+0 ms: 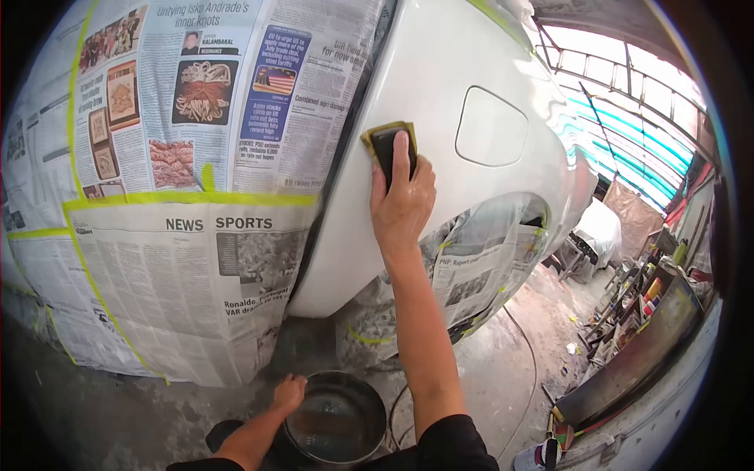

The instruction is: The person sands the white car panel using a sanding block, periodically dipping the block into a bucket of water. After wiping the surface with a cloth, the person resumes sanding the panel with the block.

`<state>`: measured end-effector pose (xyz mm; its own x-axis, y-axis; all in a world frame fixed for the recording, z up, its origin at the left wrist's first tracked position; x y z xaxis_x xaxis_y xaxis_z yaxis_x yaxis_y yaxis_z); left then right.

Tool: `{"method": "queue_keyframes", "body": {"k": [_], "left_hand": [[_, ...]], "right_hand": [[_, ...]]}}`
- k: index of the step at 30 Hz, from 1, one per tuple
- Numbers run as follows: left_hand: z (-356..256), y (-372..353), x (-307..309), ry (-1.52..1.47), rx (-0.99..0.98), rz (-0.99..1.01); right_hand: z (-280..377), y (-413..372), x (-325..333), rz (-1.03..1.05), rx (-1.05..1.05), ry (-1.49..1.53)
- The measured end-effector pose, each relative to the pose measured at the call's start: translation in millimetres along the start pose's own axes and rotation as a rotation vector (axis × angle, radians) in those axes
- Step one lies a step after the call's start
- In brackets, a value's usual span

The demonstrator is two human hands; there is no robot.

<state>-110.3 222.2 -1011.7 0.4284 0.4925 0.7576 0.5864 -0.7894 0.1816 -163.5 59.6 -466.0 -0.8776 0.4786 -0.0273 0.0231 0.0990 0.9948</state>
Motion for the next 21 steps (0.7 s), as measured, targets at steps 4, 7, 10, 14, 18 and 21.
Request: {"method": "queue_keyframes", "body": {"k": [4, 7, 10, 14, 18, 21], "left_hand": [[2.2, 1.0, -0.5, -0.016, -0.005, 0.025], [2.3, 2.8, -1.0, -0.025, -0.019, 0.037], [6.4, 0.7, -9.4, -0.024, -0.015, -0.045], [-1.2, -2.8, 1.4, -0.057, 0.024, 0.032], [9.7, 3.5, -9.2, -0.033, 0.008, 0.000], [8.5, 3.5, -6.2, -0.042, -0.014, -0.031]], "right_hand": [[-10.7, 43.7, -7.8, -0.041, 0.022, -0.023], [-20.2, 117.4, -12.3, -0.074, 0.014, 0.007], [-20.1, 120.6, -20.1, -0.090, -0.039, 0.028], [-11.9, 66.0, -22.7, -0.077, 0.032, -0.033], [-21.7, 128.1, -17.9, -0.107, -0.018, -0.011], [-25.1, 144.9, -24.3, -0.125, -0.108, 0.017]]}}
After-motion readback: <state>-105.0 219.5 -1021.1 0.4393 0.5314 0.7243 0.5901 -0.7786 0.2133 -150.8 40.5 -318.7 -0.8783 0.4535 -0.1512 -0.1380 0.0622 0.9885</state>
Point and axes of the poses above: each hand's wrist, its own y-axis towards the middle knuckle, its own x-axis out of the back of the hand, z = x × y, the point moved 3 cm from there along y, towards the middle knuckle, and after that the axes turned 1 degree about -z, right-handed, at the moved point
